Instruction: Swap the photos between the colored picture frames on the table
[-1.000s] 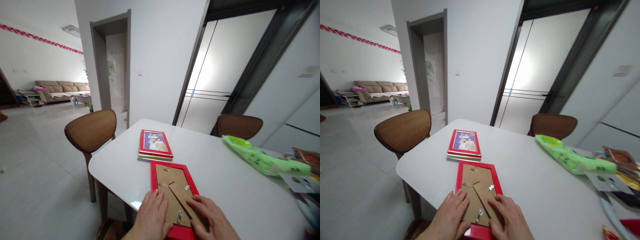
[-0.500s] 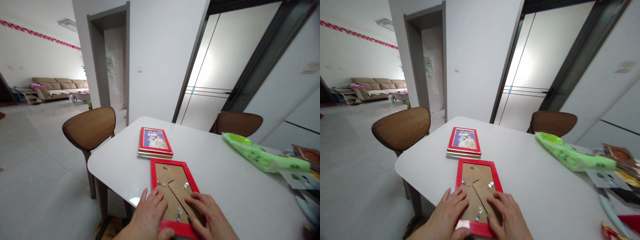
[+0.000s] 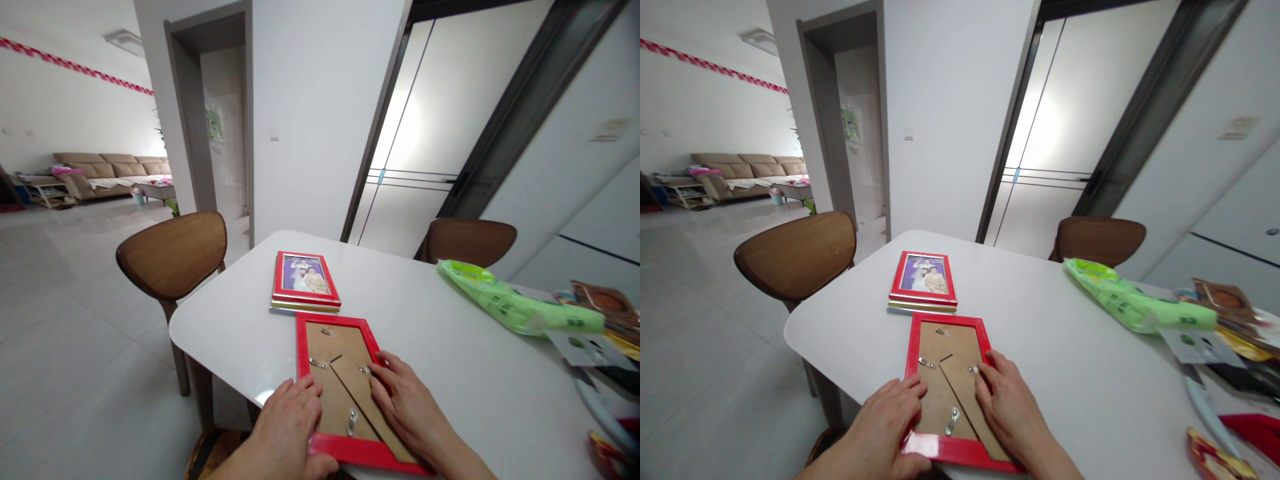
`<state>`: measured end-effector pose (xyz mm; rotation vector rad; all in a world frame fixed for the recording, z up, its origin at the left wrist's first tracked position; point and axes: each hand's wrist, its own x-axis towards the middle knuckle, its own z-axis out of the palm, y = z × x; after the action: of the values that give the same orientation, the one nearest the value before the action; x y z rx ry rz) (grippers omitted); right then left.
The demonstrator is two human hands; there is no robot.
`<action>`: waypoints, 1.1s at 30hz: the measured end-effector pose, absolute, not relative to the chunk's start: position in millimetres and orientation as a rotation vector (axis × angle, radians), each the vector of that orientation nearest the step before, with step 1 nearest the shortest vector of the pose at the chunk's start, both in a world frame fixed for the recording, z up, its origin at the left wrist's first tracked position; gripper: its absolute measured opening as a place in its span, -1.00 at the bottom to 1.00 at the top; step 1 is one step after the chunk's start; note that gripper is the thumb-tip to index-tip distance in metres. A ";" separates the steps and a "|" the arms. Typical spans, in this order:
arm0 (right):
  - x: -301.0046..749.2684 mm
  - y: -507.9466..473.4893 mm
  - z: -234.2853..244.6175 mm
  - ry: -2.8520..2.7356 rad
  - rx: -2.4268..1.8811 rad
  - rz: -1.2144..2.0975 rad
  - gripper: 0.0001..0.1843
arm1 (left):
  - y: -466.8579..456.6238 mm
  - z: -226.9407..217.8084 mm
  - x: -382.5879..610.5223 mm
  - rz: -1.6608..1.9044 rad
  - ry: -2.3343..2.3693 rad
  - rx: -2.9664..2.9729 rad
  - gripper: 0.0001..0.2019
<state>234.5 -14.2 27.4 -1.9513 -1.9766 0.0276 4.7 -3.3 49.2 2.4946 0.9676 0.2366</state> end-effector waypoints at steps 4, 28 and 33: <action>231.9 -24.7 26.6 -2.020 -1.882 -0.039 -0.63 | -2.9 46.9 0.9 0.300 0.946 2.515 -0.64; 190.4 -55.0 67.5 -2.601 -1.377 0.300 -0.68 | -0.2 52.2 -15.7 0.330 0.878 2.453 -0.72; 190.5 -50.1 65.4 -2.543 -1.362 0.310 -0.69 | 0.4 51.0 -16.3 0.328 0.866 2.439 -0.73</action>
<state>190.5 -50.1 65.4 -1.3623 -2.5427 0.3101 -16.3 0.4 51.0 2.4390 0.8663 0.3277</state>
